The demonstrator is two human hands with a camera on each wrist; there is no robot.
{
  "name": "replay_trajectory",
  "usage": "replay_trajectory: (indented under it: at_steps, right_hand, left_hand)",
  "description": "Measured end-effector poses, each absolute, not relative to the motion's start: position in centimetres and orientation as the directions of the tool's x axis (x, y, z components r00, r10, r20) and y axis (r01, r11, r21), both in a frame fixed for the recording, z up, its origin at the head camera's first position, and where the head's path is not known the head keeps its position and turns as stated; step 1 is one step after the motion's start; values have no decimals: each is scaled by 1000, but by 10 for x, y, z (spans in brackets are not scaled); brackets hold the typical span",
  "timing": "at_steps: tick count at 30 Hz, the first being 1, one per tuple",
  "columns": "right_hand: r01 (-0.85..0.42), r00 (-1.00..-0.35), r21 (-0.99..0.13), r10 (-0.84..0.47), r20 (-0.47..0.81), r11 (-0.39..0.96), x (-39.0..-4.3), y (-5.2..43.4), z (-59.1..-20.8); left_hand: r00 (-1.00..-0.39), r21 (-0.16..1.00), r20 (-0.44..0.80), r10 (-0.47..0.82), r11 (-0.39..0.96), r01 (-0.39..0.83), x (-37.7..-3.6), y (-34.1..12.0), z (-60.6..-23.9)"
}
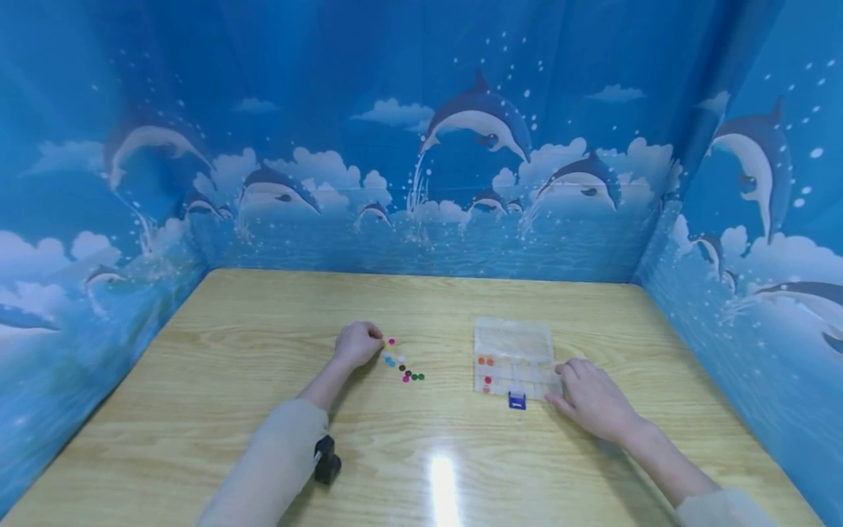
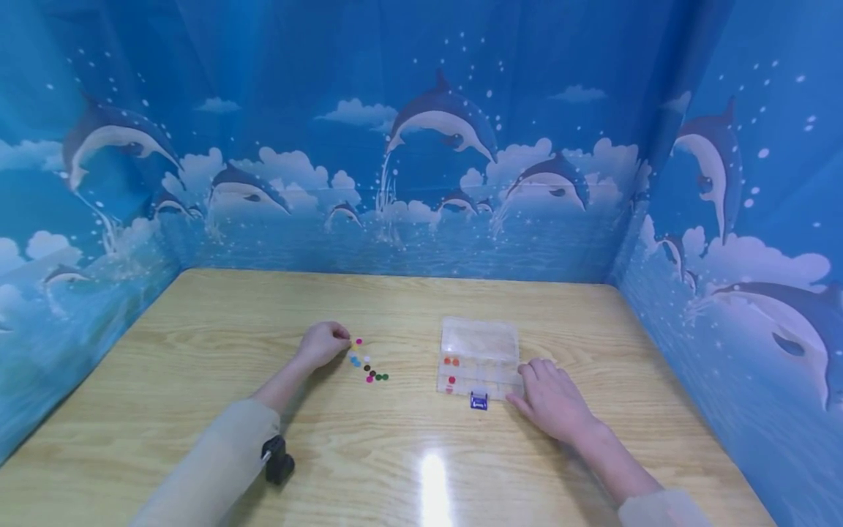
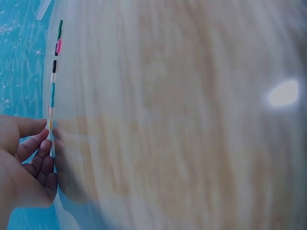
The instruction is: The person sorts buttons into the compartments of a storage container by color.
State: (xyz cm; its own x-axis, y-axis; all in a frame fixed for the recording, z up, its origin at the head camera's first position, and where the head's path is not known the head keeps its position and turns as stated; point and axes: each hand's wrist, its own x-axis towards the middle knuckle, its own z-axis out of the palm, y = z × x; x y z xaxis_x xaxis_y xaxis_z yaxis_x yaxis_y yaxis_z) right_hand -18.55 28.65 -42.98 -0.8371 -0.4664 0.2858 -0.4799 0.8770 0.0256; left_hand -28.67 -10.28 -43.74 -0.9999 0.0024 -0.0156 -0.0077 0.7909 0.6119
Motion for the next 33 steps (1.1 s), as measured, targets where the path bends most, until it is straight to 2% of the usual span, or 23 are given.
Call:
replay_trajectory:
  at_steps: [17, 33]
  right_hand:
    - [-474, -843, -3, -454, 288, 880, -186, 286, -429]
    - [-471, -848, -12, -449, 283, 882, -187, 287, -430]
  left_hand:
    - [-999, 579, -26, -23, 815, -34, -288, -99, -438]
    - [-1000, 576, -29, 11, 817, -8, -288, -103, -437]
